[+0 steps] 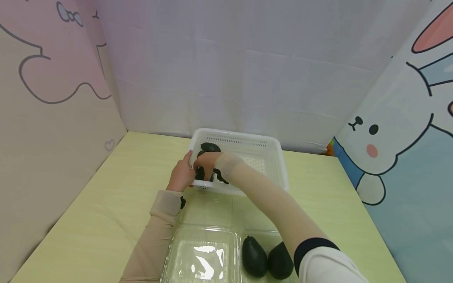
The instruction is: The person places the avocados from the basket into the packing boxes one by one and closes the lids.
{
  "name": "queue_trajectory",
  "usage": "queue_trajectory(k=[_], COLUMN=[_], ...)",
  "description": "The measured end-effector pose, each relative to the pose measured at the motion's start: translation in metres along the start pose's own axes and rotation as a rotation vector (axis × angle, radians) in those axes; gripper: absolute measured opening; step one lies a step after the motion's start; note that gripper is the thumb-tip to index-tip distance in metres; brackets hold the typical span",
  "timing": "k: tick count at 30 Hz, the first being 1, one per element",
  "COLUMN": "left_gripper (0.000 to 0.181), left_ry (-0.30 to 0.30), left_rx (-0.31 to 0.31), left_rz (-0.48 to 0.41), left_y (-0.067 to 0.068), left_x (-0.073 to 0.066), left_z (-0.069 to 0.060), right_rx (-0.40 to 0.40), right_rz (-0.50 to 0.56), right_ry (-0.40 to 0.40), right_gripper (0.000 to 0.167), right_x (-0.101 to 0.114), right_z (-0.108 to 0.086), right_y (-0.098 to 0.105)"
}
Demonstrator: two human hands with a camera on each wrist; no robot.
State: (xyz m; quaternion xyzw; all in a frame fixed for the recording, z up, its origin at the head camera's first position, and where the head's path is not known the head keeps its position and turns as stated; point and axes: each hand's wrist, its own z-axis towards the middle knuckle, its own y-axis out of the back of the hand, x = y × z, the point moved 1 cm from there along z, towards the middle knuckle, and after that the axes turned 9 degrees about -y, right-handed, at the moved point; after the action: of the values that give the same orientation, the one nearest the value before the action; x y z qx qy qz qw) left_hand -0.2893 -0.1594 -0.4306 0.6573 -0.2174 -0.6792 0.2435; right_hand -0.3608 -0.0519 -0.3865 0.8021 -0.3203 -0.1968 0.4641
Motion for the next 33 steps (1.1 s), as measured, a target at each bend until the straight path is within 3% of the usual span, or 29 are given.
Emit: queue_trajectory(k=[8,15,25,33], left_gripper=[0.074,0.074,0.074,0.073], left_ry=[-0.012,-0.016,-0.005,-0.007], left_rx=[0.008,0.008,0.011,0.007], left_rz=[-0.009,-0.001,-0.005,0.017], left_y=[0.001,0.002,0.001,0.001], left_x=[-0.001,-0.001,0.001,-0.003], left_z=[-0.002,-0.001,-0.002,-0.001], right_rx=[-0.014,-0.005,-0.056,-0.087], right_rz=[-0.049,-0.042,-0.103,-0.094], right_ry=[0.037,0.023,0.022,0.007], right_gripper=[0.057,0.057,0.058,0.057], right_x=[-0.002,-0.001,-0.004,-0.011], right_z=[-0.001,-0.011,-0.022,-0.027], right_y=[0.0,0.007,0.009,0.008])
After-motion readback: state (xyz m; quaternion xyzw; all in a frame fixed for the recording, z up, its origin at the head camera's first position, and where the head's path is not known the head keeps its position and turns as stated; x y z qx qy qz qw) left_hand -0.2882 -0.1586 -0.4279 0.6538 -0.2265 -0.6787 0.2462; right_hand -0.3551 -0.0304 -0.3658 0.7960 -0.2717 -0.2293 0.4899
